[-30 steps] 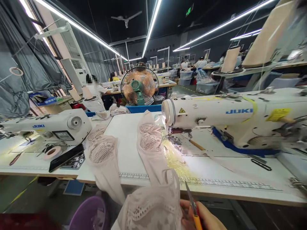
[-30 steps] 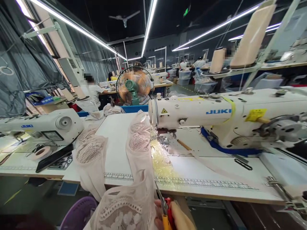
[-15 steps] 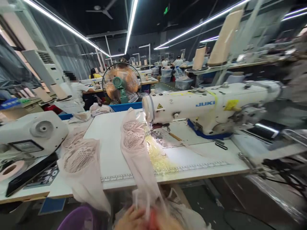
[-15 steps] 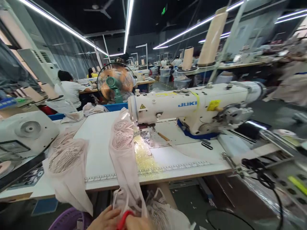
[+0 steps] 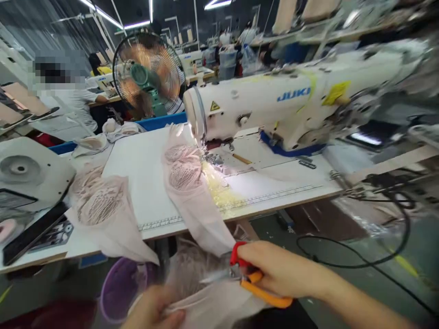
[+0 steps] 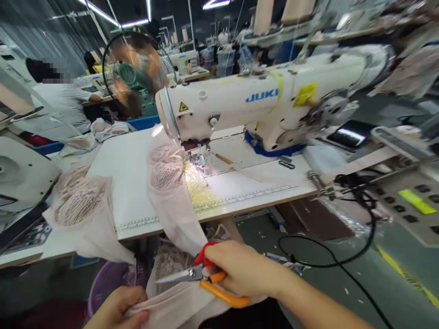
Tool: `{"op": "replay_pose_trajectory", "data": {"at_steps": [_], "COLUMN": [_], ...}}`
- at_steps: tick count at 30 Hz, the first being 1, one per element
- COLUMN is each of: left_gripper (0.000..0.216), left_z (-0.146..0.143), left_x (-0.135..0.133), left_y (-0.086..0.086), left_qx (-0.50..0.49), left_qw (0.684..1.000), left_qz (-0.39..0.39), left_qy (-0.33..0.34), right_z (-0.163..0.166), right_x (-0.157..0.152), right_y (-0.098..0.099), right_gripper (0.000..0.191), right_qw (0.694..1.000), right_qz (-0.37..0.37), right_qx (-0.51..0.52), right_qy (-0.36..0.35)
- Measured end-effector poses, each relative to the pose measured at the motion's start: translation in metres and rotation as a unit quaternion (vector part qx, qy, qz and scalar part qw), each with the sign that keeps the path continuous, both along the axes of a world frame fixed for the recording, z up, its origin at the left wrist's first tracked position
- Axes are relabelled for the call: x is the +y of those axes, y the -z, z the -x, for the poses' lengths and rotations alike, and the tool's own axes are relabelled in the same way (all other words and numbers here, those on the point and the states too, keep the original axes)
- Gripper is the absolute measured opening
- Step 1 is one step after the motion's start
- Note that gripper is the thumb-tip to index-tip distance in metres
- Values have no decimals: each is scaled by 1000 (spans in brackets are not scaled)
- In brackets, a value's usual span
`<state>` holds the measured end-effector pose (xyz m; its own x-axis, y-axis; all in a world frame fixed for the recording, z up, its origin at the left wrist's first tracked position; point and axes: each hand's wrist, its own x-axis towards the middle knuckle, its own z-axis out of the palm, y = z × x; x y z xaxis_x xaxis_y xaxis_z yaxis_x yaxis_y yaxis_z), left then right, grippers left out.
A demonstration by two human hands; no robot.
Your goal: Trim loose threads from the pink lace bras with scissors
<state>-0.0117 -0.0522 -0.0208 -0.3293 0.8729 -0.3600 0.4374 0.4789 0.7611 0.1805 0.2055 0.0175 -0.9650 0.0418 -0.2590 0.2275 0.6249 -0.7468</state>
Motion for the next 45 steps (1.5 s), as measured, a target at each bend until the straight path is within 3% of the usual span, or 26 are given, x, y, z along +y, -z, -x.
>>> {"op": "replay_pose_trajectory", "data": {"at_steps": [2, 5, 9, 12, 15, 17, 20, 23, 28, 31, 37, 45], "left_gripper": [34, 30, 17, 21, 28, 25, 13, 15, 43, 54, 60, 62], "left_z": [7, 18, 23, 12, -12, -29, -45, -46, -36, -33, -34, -36], "left_x": [-1, 0, 11, 31, 55, 70, 83, 86, 81, 78, 81, 85], "left_y": [-3, 1, 4, -1, -6, -8, -9, -10, -3, 2, 4, 1], "left_qx": [-37, -54, 85, 162, 122, 119, 102, 15, -148, -188, -198, -195], "left_qw": [998, 996, 993, 981, 971, 960, 955, 963, 974, 969, 966, 968], "left_qz": [36, 52, 34, -12, -103, -160, -226, -247, -172, -144, -125, -105], "left_qy": [40, 44, 70, 104, 179, 196, 163, 102, -19, -64, -108, -117], "right_z": [3, 11, 21, 25, 27, 26, 26, 28, 37, 44, 52, 51], "right_x": [9, 14, 11, 8, 5, 4, 4, 8, 17, 19, 16, 16], "right_y": [7, 17, 12, 4, -2, -5, -9, -16, -23, -23, -26, -28], "right_gripper": [16, 16, 18, 25, 28, 27, 26, 25, 27, 22, 22, 19], "right_qw": [1000, 1000, 1000, 999, 999, 1000, 1000, 999, 999, 998, 997, 997], "right_qz": [-16, -12, 7, 13, 17, 16, 10, 4, -6, -18, -37, -31], "right_qx": [3, -3, -5, -4, -3, -6, -15, -27, -36, -34, -24, -18], "right_qy": [4, -7, -25, -32, -28, -27, -24, -31, -34, -39, -59, -63]}}
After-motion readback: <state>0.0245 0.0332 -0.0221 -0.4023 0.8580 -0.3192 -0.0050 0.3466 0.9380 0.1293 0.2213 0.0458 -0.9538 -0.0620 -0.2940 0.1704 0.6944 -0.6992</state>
